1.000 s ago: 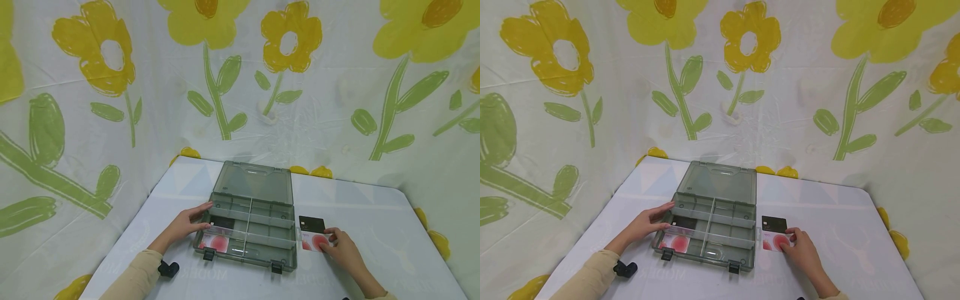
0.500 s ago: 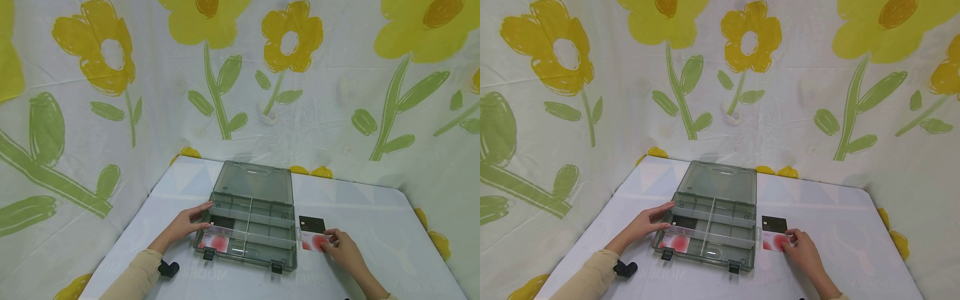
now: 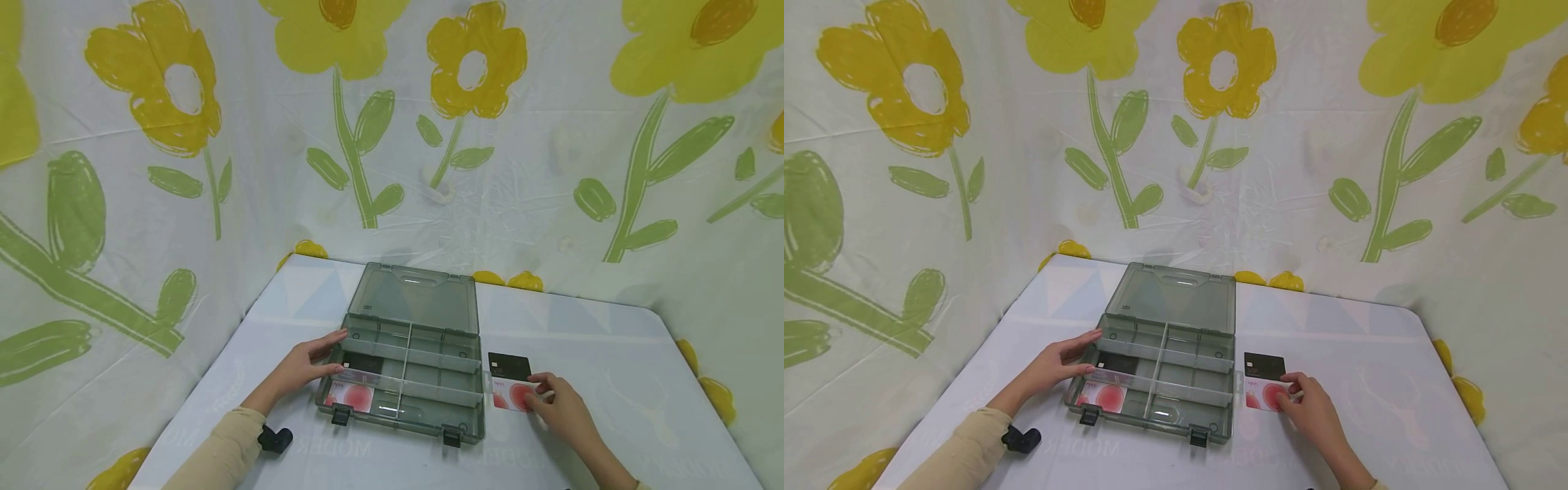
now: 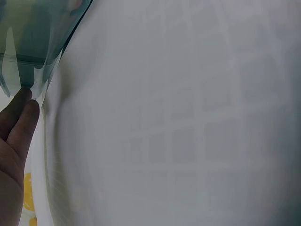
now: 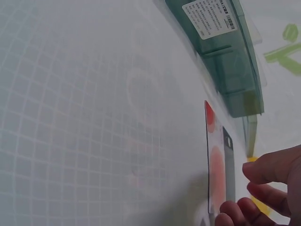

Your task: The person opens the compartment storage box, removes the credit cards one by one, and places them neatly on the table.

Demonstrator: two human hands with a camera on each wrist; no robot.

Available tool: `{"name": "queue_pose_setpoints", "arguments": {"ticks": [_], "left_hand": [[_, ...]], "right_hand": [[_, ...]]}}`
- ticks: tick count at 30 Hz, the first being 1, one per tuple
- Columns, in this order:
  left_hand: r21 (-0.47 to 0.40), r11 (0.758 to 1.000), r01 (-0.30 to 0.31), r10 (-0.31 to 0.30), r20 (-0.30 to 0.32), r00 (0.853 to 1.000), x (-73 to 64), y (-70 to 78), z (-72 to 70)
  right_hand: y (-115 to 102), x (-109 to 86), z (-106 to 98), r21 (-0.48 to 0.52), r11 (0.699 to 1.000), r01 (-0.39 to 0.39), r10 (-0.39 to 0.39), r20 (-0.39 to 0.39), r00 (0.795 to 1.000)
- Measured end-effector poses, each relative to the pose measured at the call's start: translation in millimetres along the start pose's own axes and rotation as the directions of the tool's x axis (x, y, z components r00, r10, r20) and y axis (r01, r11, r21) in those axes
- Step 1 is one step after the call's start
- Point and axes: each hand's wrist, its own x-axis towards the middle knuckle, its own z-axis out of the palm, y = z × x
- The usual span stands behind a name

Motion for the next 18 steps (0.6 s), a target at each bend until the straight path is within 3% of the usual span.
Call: {"name": "queue_pose_setpoints", "arguments": {"ticks": [18], "left_hand": [[-0.002, 1.0, -0.005, 0.005, 0.005, 1.0, 0.6, -0.7, 0.1]], "right_hand": [[-27.2, -4.5, -6.7, 0.073, 0.996, 0.056, -0.058, 0.031, 0.998]]}}
